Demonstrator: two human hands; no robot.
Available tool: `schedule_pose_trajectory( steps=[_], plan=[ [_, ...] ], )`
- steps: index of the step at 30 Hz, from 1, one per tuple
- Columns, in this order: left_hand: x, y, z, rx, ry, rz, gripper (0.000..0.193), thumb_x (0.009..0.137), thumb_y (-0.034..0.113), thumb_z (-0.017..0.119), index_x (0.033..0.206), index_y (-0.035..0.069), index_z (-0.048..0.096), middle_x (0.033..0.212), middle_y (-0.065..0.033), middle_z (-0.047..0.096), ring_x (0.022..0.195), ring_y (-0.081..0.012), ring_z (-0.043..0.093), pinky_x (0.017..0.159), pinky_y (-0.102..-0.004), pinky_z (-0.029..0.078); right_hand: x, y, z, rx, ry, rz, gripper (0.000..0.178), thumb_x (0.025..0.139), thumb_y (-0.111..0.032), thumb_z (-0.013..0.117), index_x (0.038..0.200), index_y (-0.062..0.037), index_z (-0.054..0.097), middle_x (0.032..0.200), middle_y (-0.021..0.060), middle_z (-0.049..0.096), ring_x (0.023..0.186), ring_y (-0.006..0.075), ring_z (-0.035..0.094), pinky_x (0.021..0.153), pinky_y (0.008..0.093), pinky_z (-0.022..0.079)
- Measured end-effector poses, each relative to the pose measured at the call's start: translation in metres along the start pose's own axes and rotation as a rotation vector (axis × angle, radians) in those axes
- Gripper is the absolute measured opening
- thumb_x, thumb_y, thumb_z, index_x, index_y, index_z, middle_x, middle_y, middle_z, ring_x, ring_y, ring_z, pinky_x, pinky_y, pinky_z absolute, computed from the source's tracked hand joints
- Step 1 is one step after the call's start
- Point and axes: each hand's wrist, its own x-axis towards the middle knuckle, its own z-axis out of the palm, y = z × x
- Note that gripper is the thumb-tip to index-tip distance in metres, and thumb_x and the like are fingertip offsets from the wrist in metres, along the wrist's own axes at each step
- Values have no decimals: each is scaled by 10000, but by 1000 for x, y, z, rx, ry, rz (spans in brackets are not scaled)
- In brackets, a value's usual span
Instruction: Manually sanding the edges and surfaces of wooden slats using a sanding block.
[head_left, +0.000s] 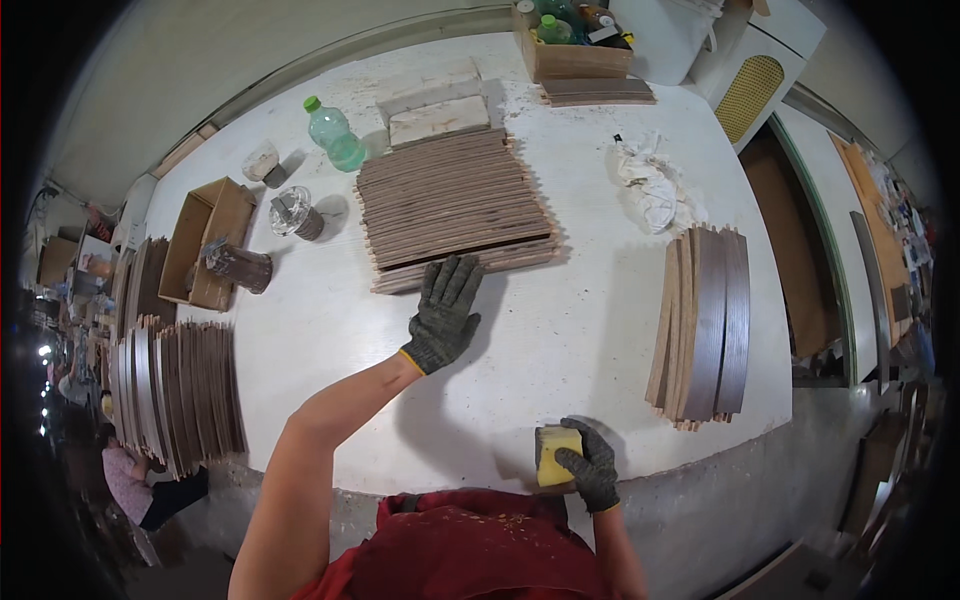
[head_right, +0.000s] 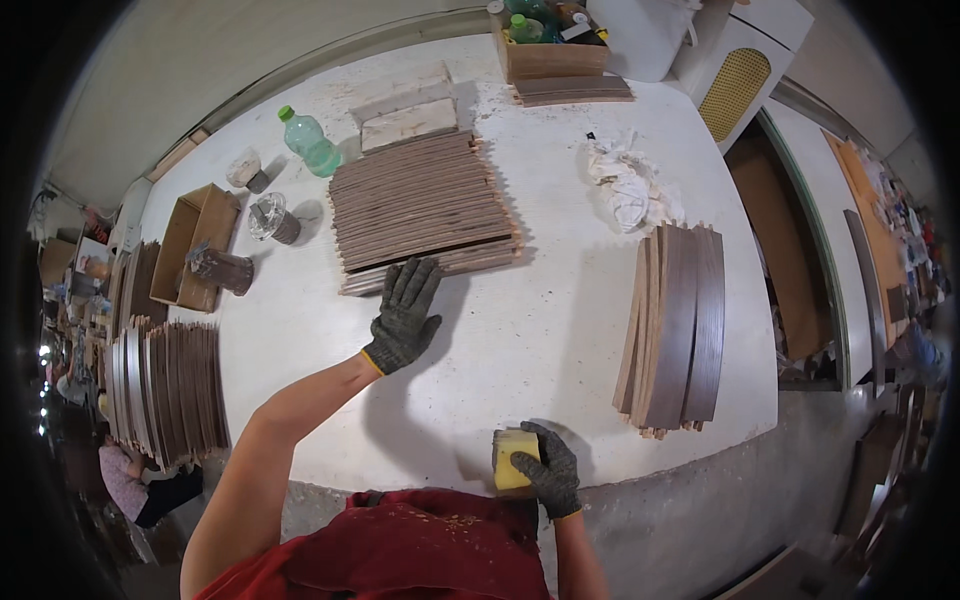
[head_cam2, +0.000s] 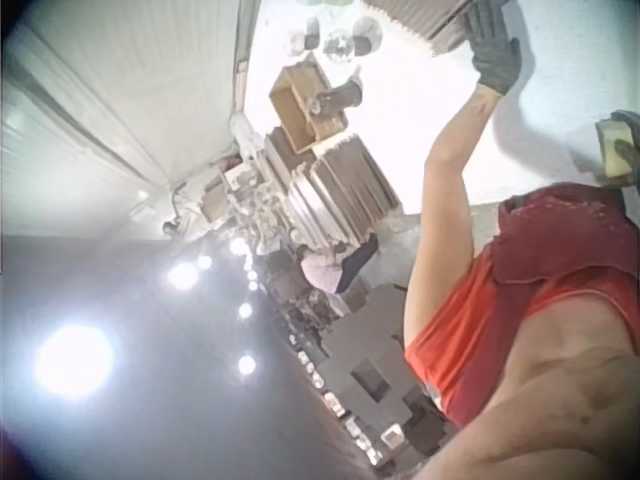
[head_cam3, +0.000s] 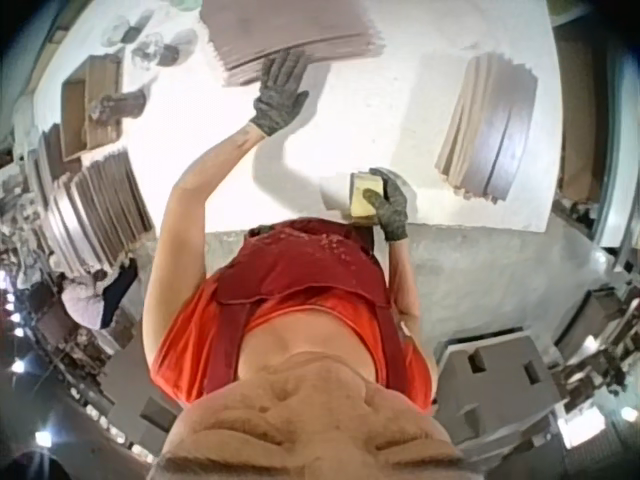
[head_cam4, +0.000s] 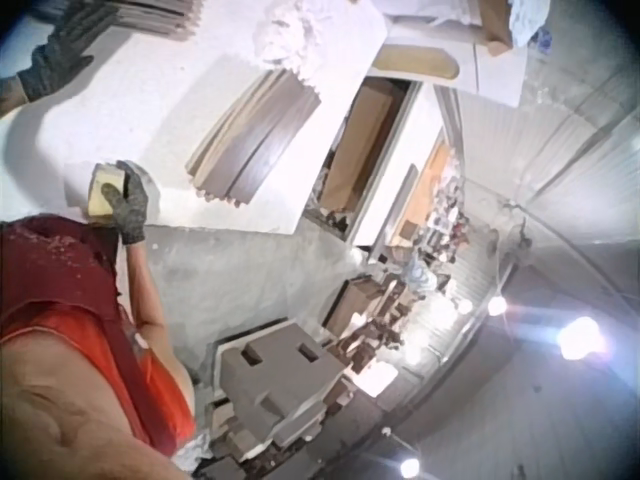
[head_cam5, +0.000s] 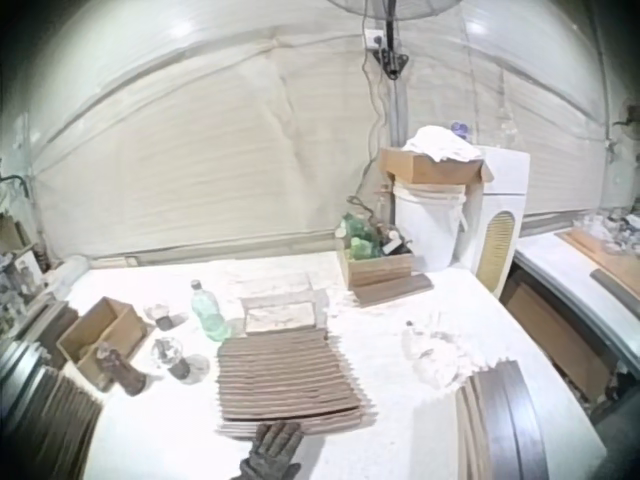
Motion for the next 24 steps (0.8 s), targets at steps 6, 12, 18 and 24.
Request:
schedule_pose_trajectory(
  steps=[6, 12, 18, 24],
  plan=[
    [11, -9, -1, -86, 33, -26, 664, 749, 119, 722, 1383, 89, 526, 1326, -161, 558, 1235, -364, 498, 1054, -513, 371, 0, 1, 2, 24, 9, 9, 490, 832, -82, 774, 1278, 9, 591, 1179, 113, 689, 1083, 181, 634, 965, 329, 500],
    [12, -11, 1, -117, -19, 8, 565, 779, 168, 740, 1326, 148, 599, 1196, -121, 625, 1127, -336, 556, 963, -472, 431, 2, 0, -1, 11, -3, 8, 497, 825, -80, 778, 1277, 11, 593, 1181, 113, 689, 1086, 185, 631, 967, 330, 499],
    [26, -24, 7, -156, -7, -119, 557, 833, 321, 756, 1322, 106, 598, 1252, -171, 588, 1138, -364, 543, 1015, -484, 406, 0, 5, -2, 86, -14, 33, 515, 823, -67, 777, 1294, 9, 582, 1208, 112, 678, 1102, 181, 620, 975, 330, 494],
    [36, -21, -13, -116, -168, -151, 610, 789, 436, 753, 1254, 65, 617, 1253, -224, 556, 1152, -388, 543, 959, -501, 468, 1, 8, -7, 190, -37, 46, 520, 825, -56, 767, 1306, 11, 579, 1226, 108, 668, 1117, 180, 614, 986, 328, 489]
  ],
)
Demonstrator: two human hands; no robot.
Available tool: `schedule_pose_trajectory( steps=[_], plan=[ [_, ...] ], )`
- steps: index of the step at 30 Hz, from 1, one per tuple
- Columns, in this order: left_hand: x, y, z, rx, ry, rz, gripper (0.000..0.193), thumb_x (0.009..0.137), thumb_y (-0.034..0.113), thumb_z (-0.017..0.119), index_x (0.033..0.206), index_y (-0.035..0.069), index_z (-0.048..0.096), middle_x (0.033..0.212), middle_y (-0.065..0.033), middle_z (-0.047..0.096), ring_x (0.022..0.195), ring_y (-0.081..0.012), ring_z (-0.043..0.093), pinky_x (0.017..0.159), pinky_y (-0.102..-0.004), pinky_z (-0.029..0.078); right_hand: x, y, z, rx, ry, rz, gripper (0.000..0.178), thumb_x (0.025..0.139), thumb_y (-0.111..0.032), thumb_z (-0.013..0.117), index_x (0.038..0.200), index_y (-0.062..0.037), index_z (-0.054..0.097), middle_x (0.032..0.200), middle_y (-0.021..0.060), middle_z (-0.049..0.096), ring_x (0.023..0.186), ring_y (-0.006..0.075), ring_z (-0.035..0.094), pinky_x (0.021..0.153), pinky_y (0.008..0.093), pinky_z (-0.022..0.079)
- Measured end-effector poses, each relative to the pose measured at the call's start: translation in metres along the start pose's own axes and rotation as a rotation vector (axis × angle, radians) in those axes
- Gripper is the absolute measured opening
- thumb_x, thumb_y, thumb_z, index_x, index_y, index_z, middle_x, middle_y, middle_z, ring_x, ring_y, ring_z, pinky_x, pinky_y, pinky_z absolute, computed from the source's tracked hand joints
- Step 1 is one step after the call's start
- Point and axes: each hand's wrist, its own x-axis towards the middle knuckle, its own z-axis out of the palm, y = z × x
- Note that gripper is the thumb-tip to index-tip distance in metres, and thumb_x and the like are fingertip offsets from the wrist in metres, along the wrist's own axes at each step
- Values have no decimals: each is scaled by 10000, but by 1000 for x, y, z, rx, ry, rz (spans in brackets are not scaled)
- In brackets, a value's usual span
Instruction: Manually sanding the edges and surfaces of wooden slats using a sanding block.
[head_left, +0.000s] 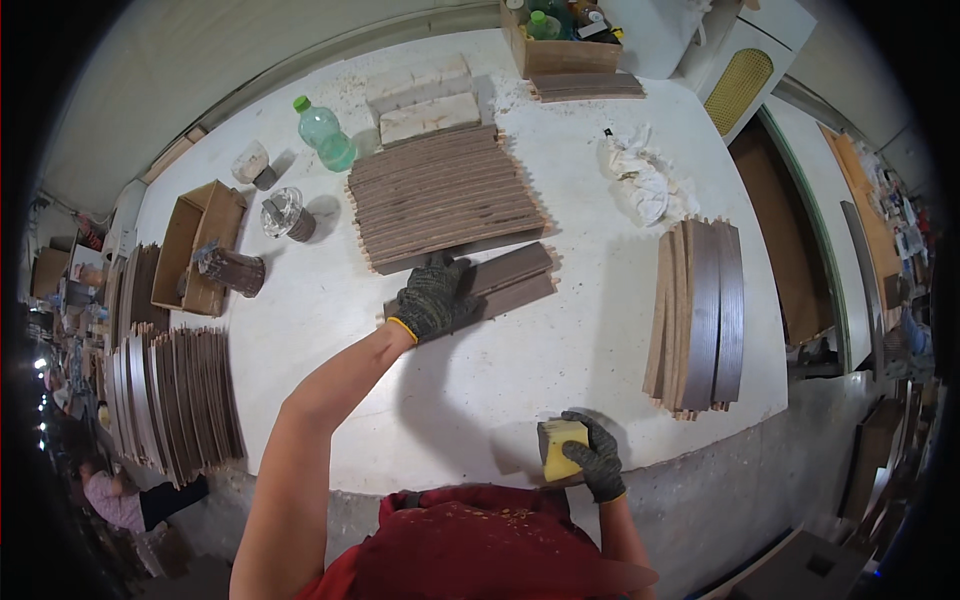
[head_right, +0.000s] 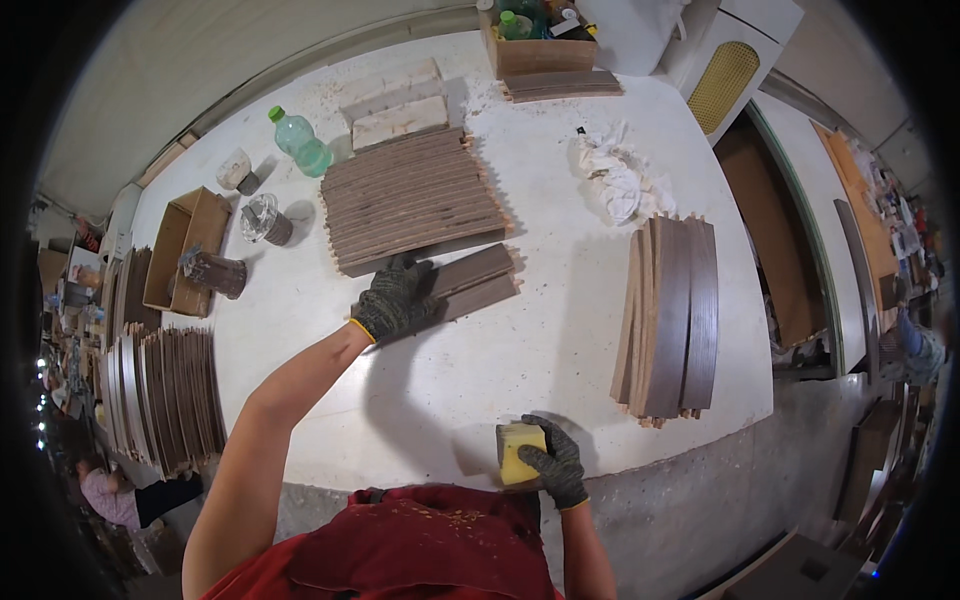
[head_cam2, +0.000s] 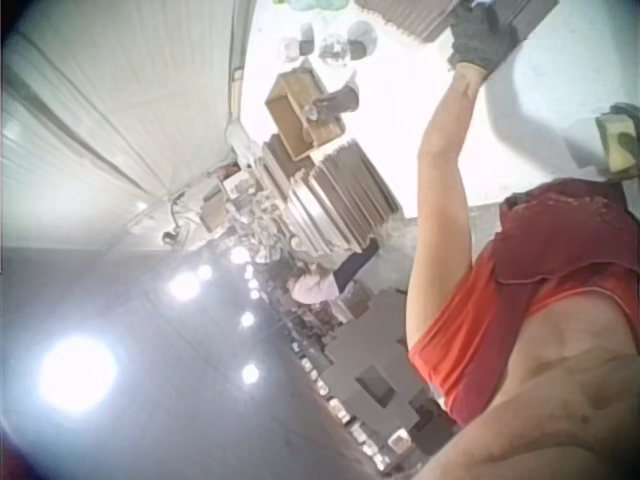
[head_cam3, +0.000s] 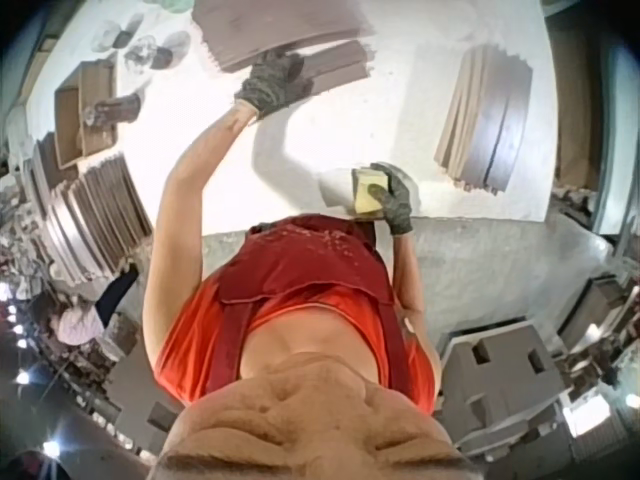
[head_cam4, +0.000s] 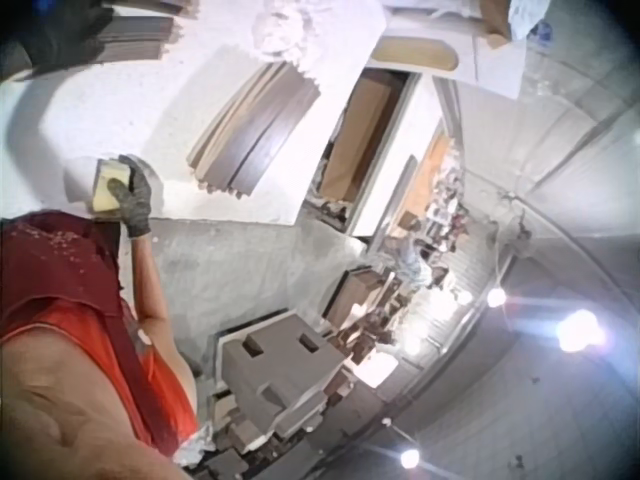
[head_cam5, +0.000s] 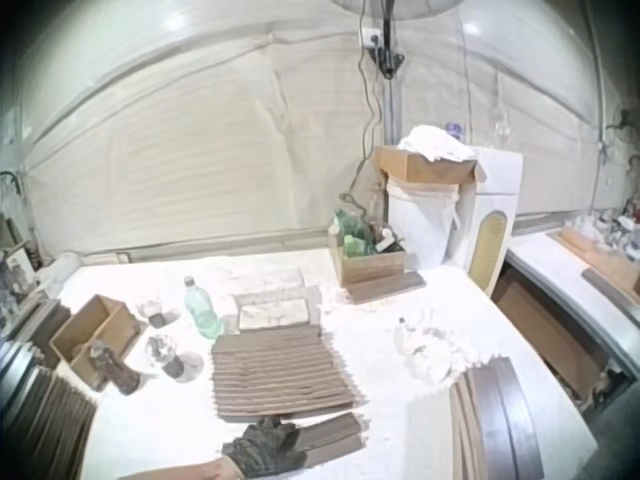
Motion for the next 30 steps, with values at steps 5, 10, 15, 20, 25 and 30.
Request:
schedule_pose_trajectory(
  steps=[5, 10, 15, 20, 25, 30],
  plan=[
    [-15, 10, -4, 27, -91, -42, 614, 712, 411, 807, 1160, 35, 621, 1136, -207, 587, 1118, -390, 560, 926, -502, 486, 0, 1, -8, 79, -30, 26, 510, 838, -67, 741, 1312, 22, 575, 1236, 114, 659, 1131, 191, 611, 995, 328, 485],
    [-62, 21, 5, -158, -7, -42, 673, 658, 280, 865, 1218, 74, 556, 1119, -151, 618, 1041, -359, 597, 912, -473, 490, 0, -7, -2, 122, 63, 40, 495, 858, -63, 708, 1320, 34, 560, 1246, 119, 651, 1143, 199, 605, 1000, 329, 481],
    [-103, 28, -1, -64, 61, 45, 747, 661, 268, 847, 1322, 113, 536, 1131, -139, 620, 1049, -350, 581, 912, -474, 479, 23, -46, 17, -284, 268, -238, 531, 829, -151, 783, 1304, -18, 586, 1162, 110, 660, 1099, 211, 622, 948, 338, 503],
    [-109, 29, 6, -33, 82, 13, 740, 661, 284, 843, 1322, 109, 559, 1139, -135, 625, 1043, -344, 575, 911, -474, 476, 80, -84, 46, -1067, 314, -580, 648, 749, -353, 831, 1296, -86, 612, 1129, 172, 660, 1035, 353, 624, 910, 449, 508],
    [-111, 30, 7, -78, 94, 1, 714, 666, 294, 841, 1304, 107, 579, 1138, -129, 628, 1038, -341, 576, 908, -466, 478, 127, -83, 61, -1100, 322, -569, 647, 772, -410, 793, 1304, -93, 605, 1131, 164, 664, 1059, 357, 610, 929, 471, 490],
    [-112, 30, 6, -83, 95, -3, 702, 675, 296, 832, 1307, 121, 578, 1151, -116, 622, 1032, -337, 575, 897, -464, 479, 156, -83, 76, -1163, 286, -428, 640, 785, -426, 771, 1297, -80, 604, 1145, 171, 664, 1092, 354, 606, 934, 470, 488]
  ],
)
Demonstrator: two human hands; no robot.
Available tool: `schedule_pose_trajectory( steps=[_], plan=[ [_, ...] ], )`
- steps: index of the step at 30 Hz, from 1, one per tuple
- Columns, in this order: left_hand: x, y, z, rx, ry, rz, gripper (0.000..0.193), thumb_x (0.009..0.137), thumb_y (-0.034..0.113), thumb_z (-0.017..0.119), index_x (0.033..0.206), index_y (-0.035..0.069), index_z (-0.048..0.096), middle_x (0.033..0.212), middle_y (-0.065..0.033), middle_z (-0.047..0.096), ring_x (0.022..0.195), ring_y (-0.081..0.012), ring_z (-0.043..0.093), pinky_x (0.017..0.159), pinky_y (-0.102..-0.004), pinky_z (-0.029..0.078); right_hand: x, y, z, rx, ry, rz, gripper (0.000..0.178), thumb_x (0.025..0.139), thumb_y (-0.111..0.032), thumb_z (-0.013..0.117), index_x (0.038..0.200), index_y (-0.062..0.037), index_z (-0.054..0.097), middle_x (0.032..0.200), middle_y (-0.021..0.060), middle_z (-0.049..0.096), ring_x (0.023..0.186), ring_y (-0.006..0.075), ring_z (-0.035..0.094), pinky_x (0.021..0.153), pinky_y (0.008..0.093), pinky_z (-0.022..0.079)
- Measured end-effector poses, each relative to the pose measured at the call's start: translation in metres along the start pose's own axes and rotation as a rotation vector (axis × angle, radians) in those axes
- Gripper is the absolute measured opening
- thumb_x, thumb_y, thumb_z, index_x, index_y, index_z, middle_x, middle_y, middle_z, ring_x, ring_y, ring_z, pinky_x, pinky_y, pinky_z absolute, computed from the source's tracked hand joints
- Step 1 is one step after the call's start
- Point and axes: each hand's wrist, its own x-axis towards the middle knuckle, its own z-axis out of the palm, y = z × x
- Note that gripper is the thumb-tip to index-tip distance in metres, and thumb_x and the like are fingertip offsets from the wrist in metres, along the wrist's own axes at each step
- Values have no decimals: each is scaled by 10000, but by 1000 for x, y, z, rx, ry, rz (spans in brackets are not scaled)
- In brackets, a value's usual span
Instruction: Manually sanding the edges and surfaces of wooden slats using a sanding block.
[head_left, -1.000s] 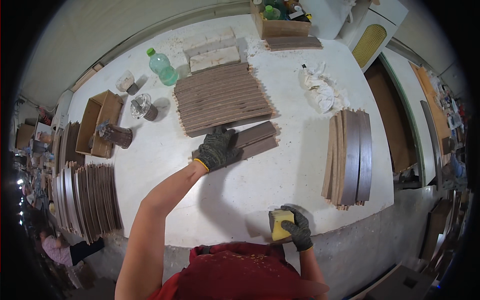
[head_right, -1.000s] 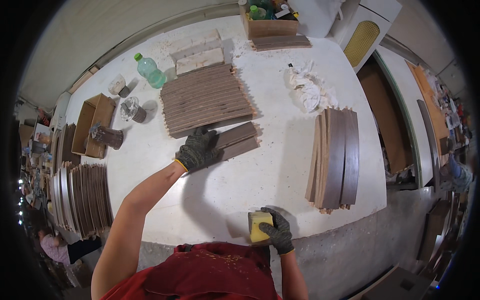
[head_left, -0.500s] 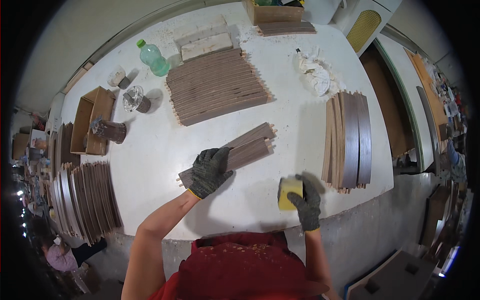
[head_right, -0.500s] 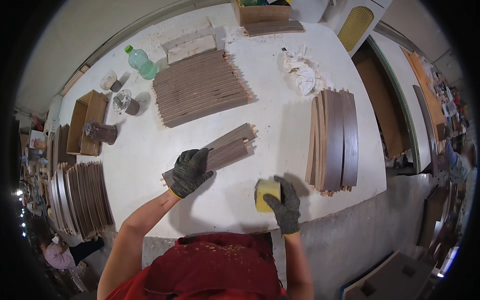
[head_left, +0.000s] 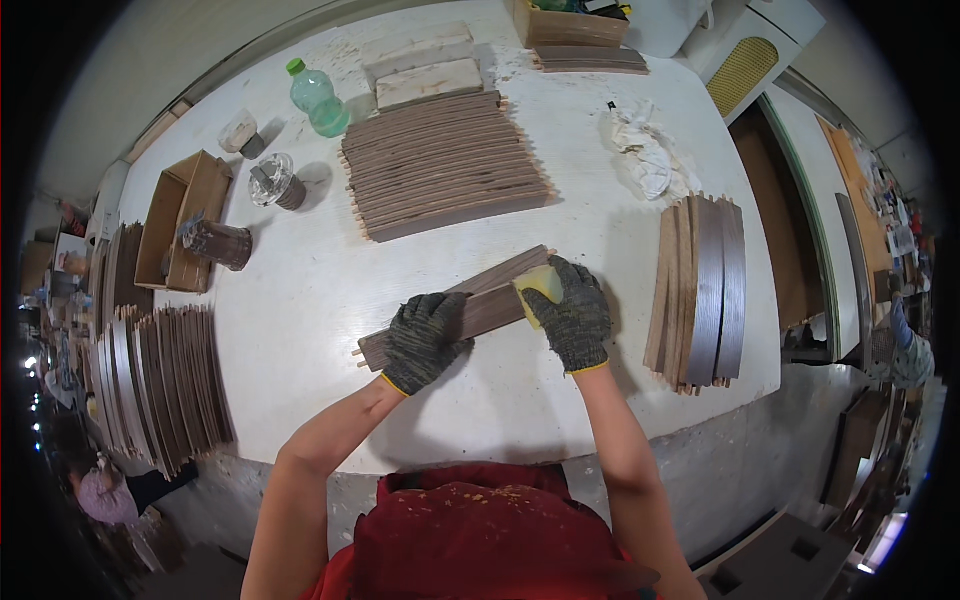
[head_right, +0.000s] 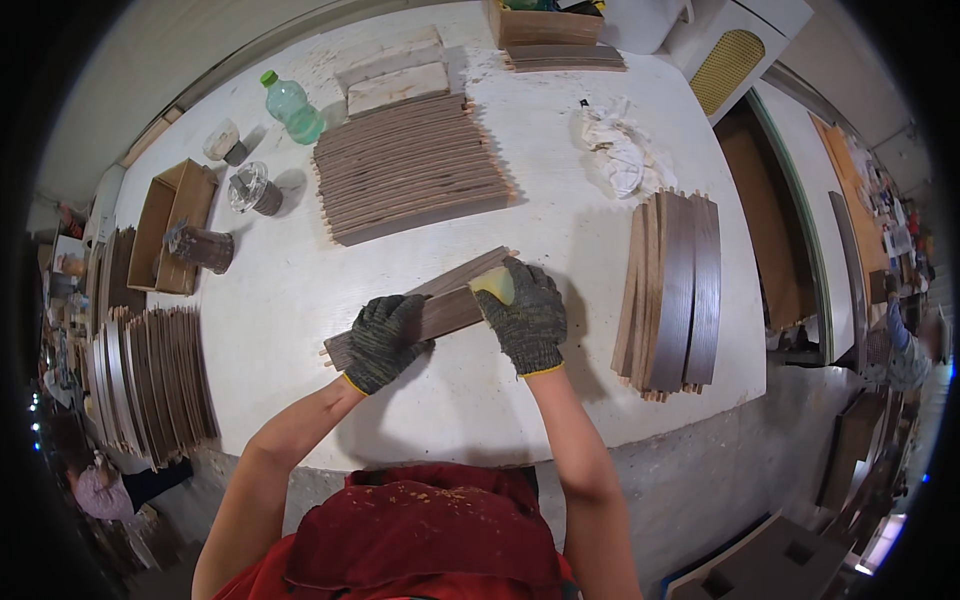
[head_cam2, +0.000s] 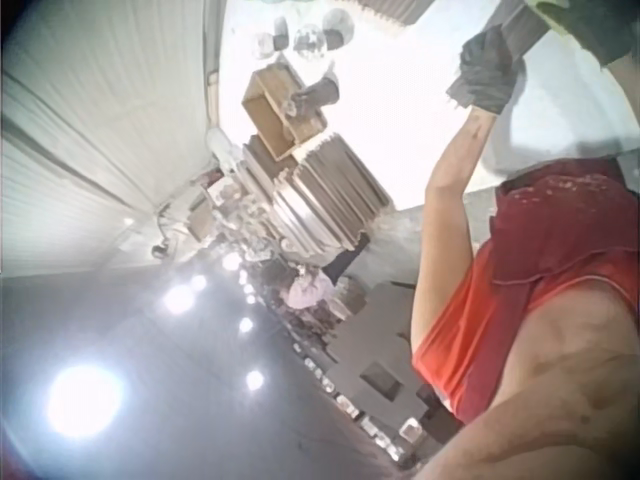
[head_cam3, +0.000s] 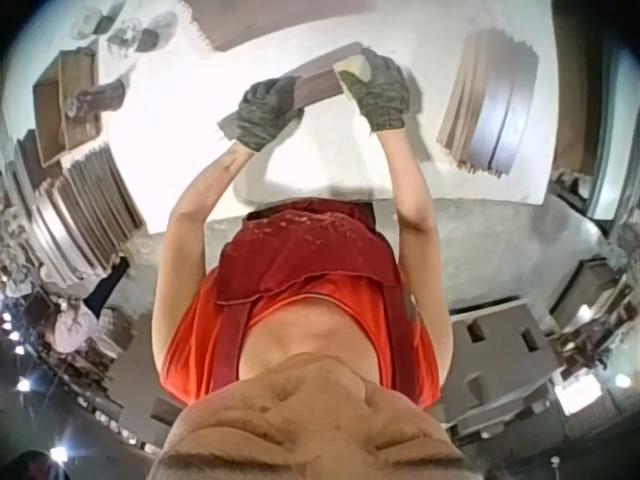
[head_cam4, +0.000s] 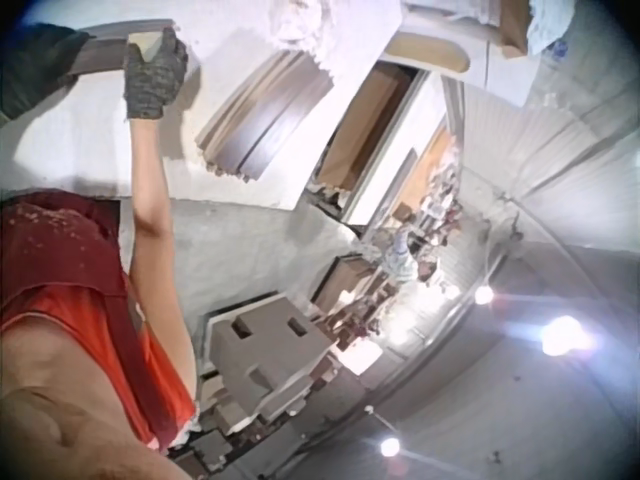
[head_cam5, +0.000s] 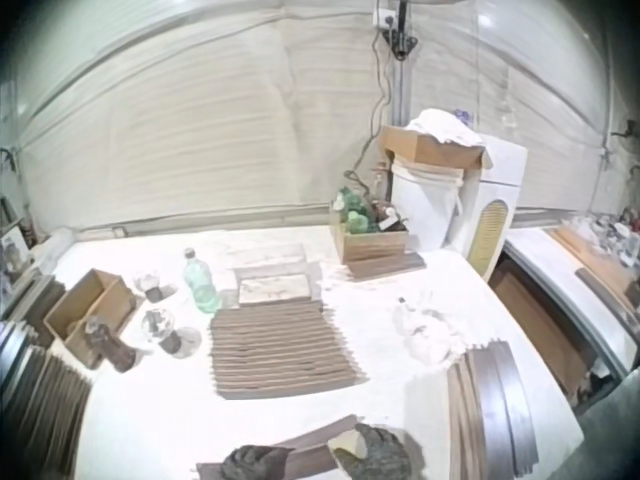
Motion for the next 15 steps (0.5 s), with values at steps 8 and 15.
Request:
schedule_pose_trajectory(
  steps=[8, 15],
  plan=[
    [0, 1, 0, 13, 18, 0, 699, 668, 270, 830, 1309, 151, 579, 1154, -113, 615, 1034, -336, 571, 887, -464, 478, -23, 27, -9, 95, -114, 140, 594, 770, -386, 781, 1235, -43, 648, 1187, 182, 660, 1117, 328, 618, 985, 435, 475],
    [3, -2, 1, 16, 1, -10, 705, 663, 266, 830, 1306, 135, 574, 1158, -127, 620, 1043, -343, 575, 911, -475, 481, -36, 39, -36, 394, -251, 345, 567, 774, -283, 824, 1251, -32, 649, 1192, 137, 671, 1033, 217, 657, 908, 342, 521]
  ],
)
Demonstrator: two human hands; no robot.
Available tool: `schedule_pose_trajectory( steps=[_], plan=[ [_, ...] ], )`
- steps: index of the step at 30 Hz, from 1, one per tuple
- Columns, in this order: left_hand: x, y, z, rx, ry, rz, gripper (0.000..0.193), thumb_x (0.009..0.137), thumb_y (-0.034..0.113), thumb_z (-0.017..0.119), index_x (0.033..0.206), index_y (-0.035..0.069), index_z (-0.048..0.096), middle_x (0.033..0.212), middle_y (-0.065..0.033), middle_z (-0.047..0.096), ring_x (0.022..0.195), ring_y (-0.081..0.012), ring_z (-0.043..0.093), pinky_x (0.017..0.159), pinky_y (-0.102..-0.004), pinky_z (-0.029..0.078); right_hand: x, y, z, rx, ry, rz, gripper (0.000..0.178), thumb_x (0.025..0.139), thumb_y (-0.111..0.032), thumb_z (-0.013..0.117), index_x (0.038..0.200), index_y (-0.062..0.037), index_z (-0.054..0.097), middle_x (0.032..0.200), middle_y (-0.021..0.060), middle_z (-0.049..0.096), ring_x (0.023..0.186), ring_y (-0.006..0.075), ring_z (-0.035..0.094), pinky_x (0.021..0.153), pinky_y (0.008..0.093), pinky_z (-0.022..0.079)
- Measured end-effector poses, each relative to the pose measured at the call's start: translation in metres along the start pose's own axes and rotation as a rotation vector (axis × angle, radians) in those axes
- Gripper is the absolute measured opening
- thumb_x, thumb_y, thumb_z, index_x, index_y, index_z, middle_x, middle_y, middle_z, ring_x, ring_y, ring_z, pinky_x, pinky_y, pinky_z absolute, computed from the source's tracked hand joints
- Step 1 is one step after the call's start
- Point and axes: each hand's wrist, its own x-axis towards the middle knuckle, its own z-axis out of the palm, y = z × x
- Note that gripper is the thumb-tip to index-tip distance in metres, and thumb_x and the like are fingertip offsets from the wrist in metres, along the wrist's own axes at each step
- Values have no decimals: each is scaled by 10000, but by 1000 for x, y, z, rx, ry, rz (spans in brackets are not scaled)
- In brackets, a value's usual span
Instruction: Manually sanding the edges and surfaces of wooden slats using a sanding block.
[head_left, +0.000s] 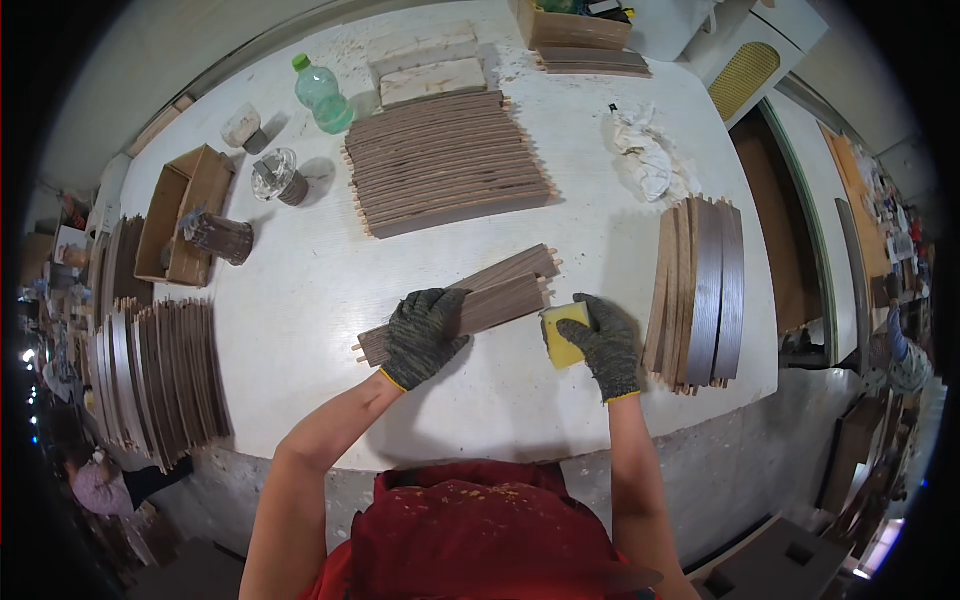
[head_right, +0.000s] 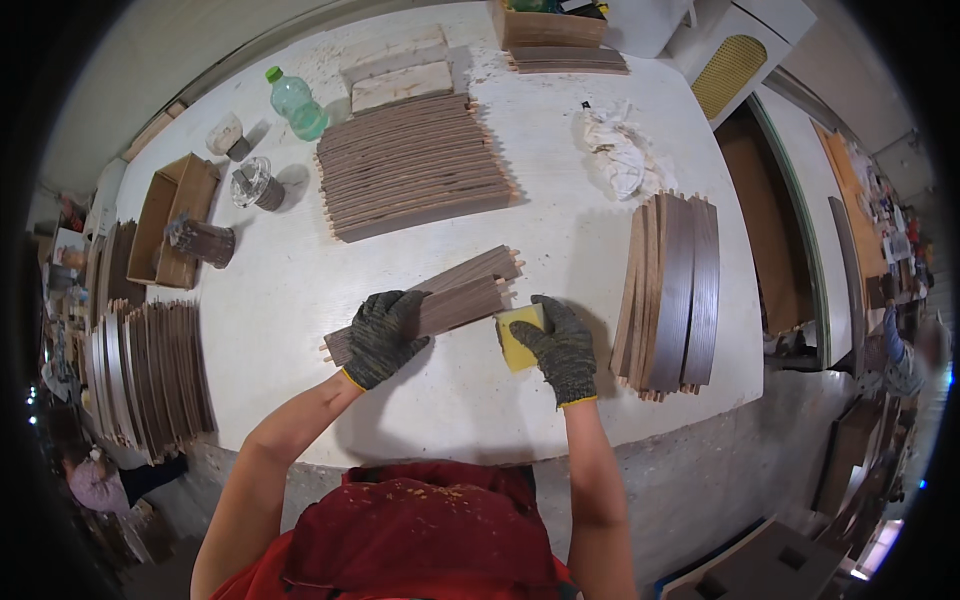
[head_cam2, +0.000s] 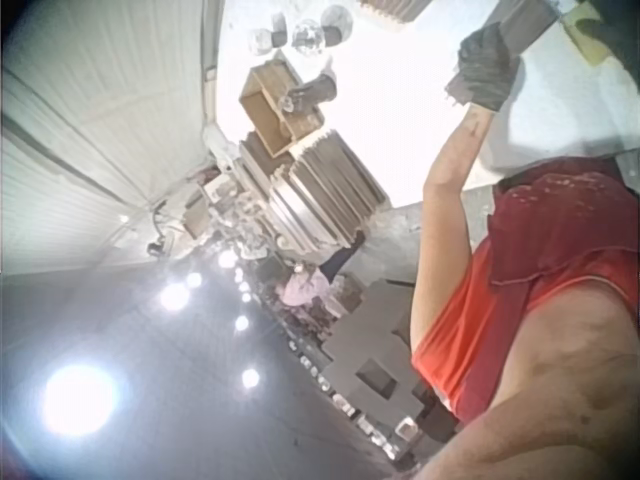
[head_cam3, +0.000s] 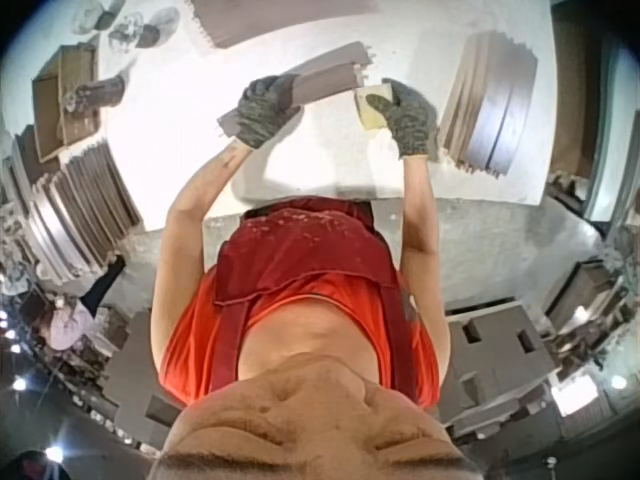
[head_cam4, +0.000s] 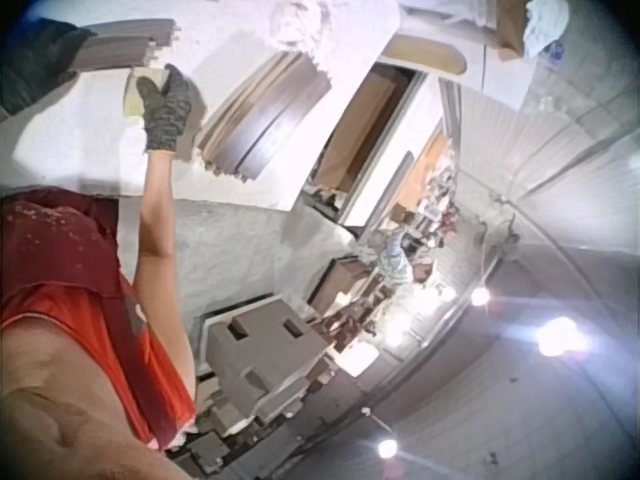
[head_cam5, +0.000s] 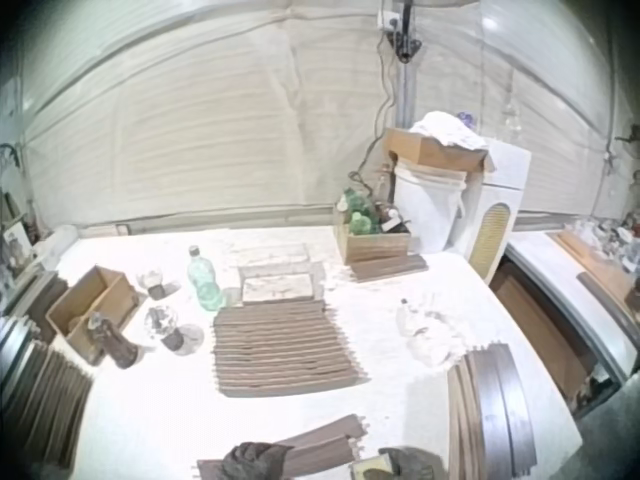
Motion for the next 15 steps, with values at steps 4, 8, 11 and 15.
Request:
schedule_pose_trajectory(
  steps=[4, 8, 11, 15],
  plan=[
    [-4, 3, -8, -37, 25, -60, 746, 627, 242, 852, 1308, 124, 570, 1148, -140, 623, 1060, -345, 575, 919, -472, 480, -18, -6, -6, 353, 82, -72, 549, 796, -151, 814, 1284, -4, 610, 1168, 111, 668, 990, 166, 643, 870, 298, 531],
    [-18, 4, -19, -121, 166, 6, 754, 585, 190, 876, 1277, 94, 593, 1142, -151, 624, 1040, -354, 590, 890, -457, 507, -42, -14, -11, 642, 115, -92, 572, 808, -65, 793, 1325, 17, 561, 1168, 112, 656, 1028, 179, 627, 891, 309, 530],
    [-25, 13, -30, -187, 217, 15, 734, 584, 175, 884, 1256, 76, 607, 1138, -151, 625, 1020, -353, 599, 873, -446, 522, -56, -28, -12, 611, 140, -121, 579, 789, -59, 767, 1323, 33, 564, 1198, 88, 632, 1072, 173, 598, 937, 304, 493],
    [-35, 19, -40, -332, 190, 14, 731, 610, 181, 906, 1264, 63, 603, 1140, -156, 625, 1040, -337, 603, 895, -433, 521, -68, -52, -19, 677, 125, -172, 635, 754, -84, 795, 1331, 35, 560, 1223, 97, 626, 1104, 187, 594, 957, 315, 488]
  ],
)
